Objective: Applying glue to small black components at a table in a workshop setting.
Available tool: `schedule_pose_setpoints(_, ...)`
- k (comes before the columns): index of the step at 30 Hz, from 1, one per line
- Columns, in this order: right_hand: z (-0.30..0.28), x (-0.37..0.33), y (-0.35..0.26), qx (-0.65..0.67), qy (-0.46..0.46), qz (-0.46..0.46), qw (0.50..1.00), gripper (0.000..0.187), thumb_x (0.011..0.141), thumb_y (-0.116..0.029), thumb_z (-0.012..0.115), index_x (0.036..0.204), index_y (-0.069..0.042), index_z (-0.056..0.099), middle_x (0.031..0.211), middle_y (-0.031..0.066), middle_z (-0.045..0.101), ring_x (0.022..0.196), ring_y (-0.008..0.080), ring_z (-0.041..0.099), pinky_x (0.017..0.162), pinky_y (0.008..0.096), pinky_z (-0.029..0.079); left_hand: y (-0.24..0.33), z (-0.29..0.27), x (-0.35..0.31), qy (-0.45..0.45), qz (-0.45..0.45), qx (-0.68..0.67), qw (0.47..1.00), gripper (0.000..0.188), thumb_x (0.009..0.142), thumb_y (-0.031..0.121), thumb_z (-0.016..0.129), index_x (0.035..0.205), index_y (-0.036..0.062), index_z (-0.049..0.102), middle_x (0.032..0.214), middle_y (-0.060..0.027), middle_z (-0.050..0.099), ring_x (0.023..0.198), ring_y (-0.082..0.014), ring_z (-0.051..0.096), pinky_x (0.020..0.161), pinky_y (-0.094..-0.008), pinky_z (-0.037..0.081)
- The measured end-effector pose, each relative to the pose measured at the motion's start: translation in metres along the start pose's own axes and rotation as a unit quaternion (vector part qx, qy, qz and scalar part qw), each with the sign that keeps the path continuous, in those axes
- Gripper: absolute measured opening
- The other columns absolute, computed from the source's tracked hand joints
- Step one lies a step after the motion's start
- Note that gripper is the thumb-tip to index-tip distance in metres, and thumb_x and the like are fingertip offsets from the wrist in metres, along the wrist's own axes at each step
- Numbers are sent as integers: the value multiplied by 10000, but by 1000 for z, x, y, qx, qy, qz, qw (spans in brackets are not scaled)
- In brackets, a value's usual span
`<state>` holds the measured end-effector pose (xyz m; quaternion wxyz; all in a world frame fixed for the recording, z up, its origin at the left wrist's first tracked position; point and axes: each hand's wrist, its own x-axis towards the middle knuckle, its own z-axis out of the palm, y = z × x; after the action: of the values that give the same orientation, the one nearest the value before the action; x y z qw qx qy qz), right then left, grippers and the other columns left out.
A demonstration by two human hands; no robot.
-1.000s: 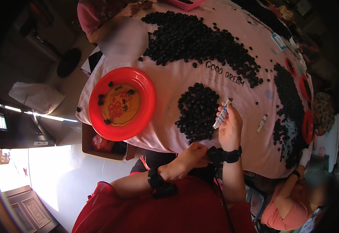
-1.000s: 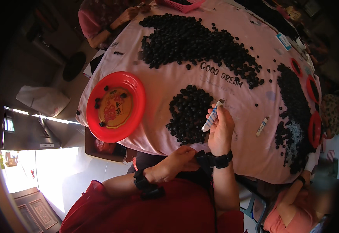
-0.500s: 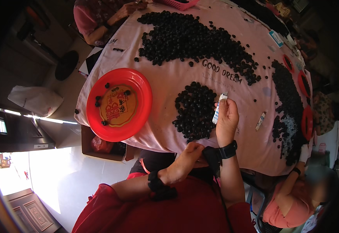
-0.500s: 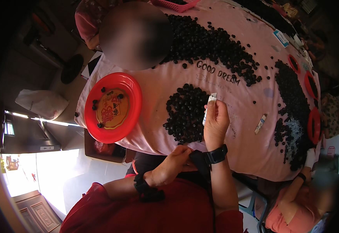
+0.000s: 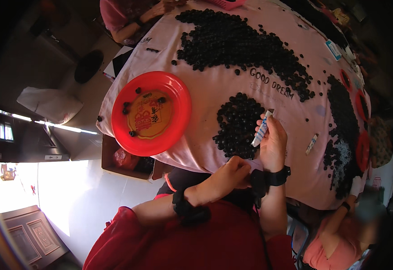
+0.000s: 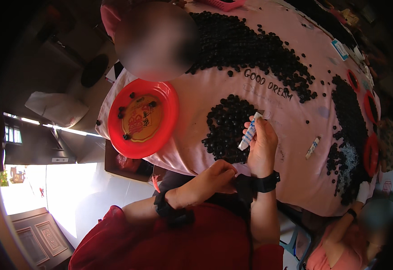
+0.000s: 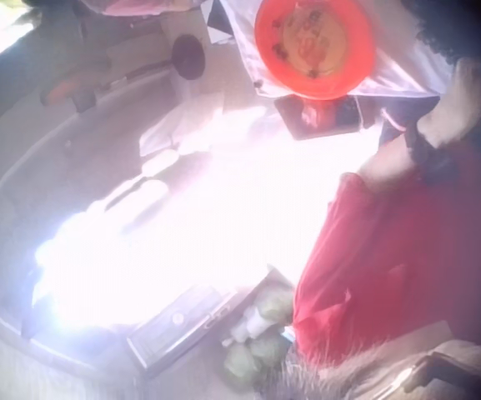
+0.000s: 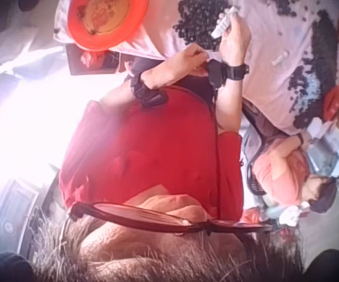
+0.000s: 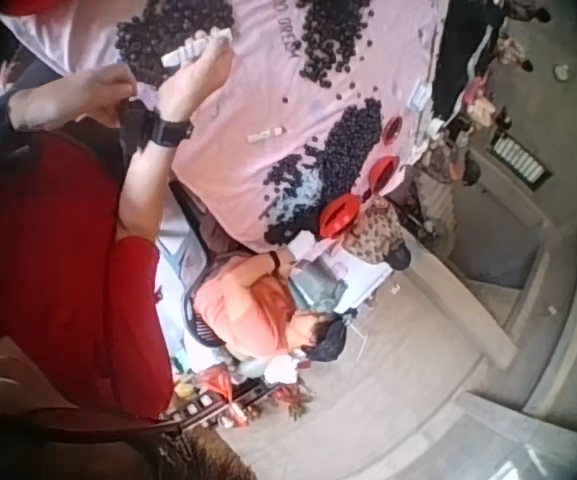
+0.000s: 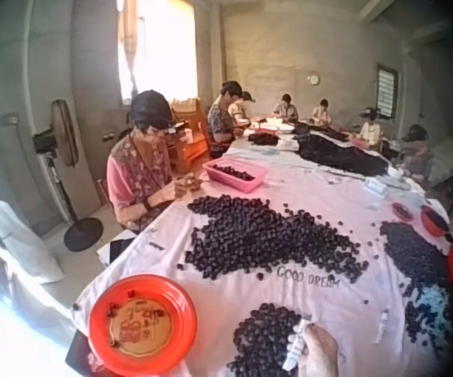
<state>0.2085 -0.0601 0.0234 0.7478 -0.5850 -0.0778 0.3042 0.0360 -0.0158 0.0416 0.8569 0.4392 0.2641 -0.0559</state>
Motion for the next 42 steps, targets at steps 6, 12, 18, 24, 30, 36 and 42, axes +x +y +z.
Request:
schedule_pose_setpoints(6,-14,-13,-14,34,3,112,993,295,962,-291,647,1137,-54,655,938,19,618,827,99,573,752,258,469,21,-36,8,65,39,-131,988,284,1036,266,524,1159,11,525,1008,-90,615,917,-191,636,870,-340,541)
schedule_pose_setpoints(12,-17,-40,-21,42,-114,164,979,241,998,-242,591,1119,-39,640,863,33,630,731,106,581,666,268,490,26,-59,0,66,122,-228,964,321,1034,256,547,1229,2,574,990,-59,611,918,-165,614,887,-335,520)
schedule_pose_setpoints(18,-21,-57,-26,107,-165,203,959,226,1026,-214,532,1151,-37,595,977,94,661,887,190,662,807,345,559,16,-61,-10,38,99,-171,980,305,1034,213,542,1235,-14,578,1003,-69,636,938,-161,631,887,-327,535)
schedule_pose_setpoints(24,-15,-71,-32,59,-197,148,967,235,1042,-198,506,1180,-24,583,888,54,605,728,114,540,697,257,452,7,-58,-17,-17,81,-147,986,303,1015,213,568,1216,-12,601,1035,-60,639,933,-146,640,882,-300,534)
schedule_pose_setpoints(30,-12,-93,-36,-225,-213,64,949,250,1052,-256,517,1139,-40,609,854,5,610,697,35,527,646,176,435,-1,-56,-21,-44,84,-134,986,315,1010,210,570,1243,2,598,1050,-55,645,937,-128,642,872,-290,533)
schedule_pose_setpoints(36,-7,-104,-35,-321,-231,-104,913,193,1022,-142,556,1092,27,620,883,76,644,748,126,607,689,253,501,-4,-55,-24,-86,106,-176,975,336,1000,232,586,1249,6,596,1018,-73,681,897,-146,671,825,-282,533)
schedule_pose_setpoints(42,-2,-113,-40,-369,-222,-94,898,149,1018,-126,547,1017,10,610,842,104,637,682,177,622,633,296,499,-10,-53,-24,-97,104,-174,974,360,988,273,601,1232,9,595,1019,-60,686,890,-141,672,805,-278,525)
